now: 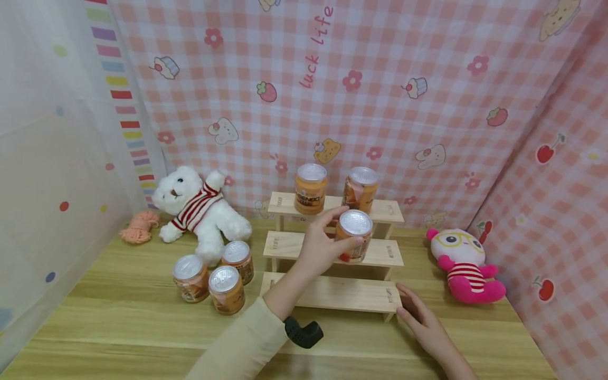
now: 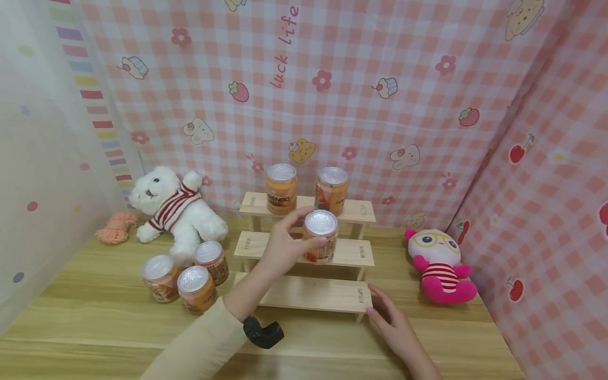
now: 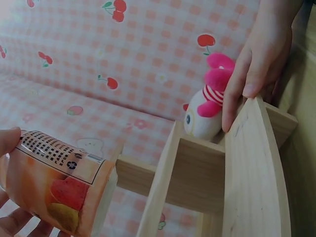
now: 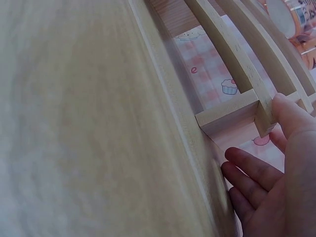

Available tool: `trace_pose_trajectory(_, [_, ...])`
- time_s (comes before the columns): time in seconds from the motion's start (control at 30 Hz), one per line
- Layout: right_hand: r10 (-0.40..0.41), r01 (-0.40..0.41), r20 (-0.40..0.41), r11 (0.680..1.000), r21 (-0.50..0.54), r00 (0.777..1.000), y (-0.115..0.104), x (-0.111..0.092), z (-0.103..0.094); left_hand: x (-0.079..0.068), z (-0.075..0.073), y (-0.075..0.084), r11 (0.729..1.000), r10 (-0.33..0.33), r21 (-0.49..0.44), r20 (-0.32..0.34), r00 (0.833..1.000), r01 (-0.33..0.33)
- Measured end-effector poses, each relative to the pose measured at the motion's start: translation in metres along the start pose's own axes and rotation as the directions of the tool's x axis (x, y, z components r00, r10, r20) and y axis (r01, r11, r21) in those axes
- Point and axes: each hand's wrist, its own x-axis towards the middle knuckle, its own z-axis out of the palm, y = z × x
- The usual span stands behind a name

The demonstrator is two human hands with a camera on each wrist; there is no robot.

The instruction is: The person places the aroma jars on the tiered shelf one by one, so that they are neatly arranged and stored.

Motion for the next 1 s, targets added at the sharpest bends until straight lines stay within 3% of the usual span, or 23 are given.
trace_pose_trajectory(0.5, [-0.002,0.002,-0.006,1.000,-0.022,1.000,-0.001,-0.001,0.000,0.009,0.026,-0.021,0.999,-0.043,0.005,-0.074,0.996,0.043])
trace_pose_trajectory(1.0, [-0.006,0.006,-0.004,1.000,-0.022,1.000,-0.002,0.000,0.000,0.015,0.034,-0.032,0.997,-0.063,0.040,-0.121,0.991,0.068])
